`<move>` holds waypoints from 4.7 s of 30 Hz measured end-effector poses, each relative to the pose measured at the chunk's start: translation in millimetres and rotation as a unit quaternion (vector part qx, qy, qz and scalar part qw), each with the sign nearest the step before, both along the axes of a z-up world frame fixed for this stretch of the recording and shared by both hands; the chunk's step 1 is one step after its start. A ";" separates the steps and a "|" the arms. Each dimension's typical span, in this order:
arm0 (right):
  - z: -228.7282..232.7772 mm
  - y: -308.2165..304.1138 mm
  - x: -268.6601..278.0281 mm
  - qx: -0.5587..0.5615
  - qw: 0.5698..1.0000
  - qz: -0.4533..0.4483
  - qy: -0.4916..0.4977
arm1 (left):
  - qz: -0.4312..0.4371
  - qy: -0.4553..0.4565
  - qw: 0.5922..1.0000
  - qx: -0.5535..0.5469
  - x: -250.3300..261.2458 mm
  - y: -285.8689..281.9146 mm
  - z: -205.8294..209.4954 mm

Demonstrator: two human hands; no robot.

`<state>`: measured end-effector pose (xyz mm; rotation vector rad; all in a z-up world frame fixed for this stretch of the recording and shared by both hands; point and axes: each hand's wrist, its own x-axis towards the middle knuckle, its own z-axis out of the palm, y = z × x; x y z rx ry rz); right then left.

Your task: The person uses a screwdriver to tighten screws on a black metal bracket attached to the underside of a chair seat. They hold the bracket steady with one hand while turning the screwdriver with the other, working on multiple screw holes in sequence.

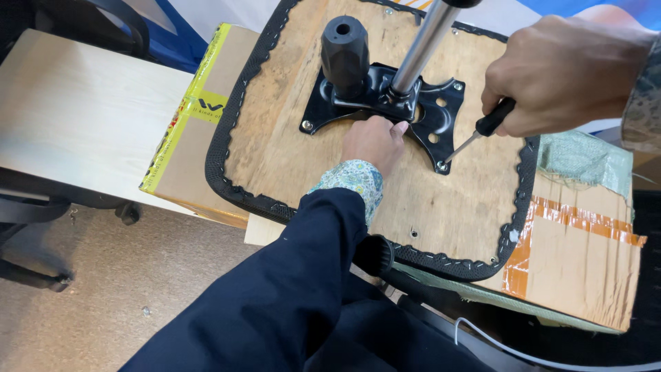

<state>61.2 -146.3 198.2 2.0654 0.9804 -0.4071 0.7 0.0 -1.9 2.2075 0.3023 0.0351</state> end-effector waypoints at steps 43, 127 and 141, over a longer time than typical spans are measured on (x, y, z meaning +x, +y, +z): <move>-20.6 -72.9 4.1 0.232 0.613 -0.717 0.236 | -0.024 0.031 0.999 -0.008 -5.6 3.6 13.4; 12.3 -38.8 -68.4 0.255 0.931 -0.219 -0.141 | -0.031 0.005 0.998 0.047 -2.3 2.8 9.9; 21.5 -33.8 -98.3 0.347 0.891 -0.281 -0.080 | -0.027 0.024 0.998 0.055 -3.8 0.7 16.2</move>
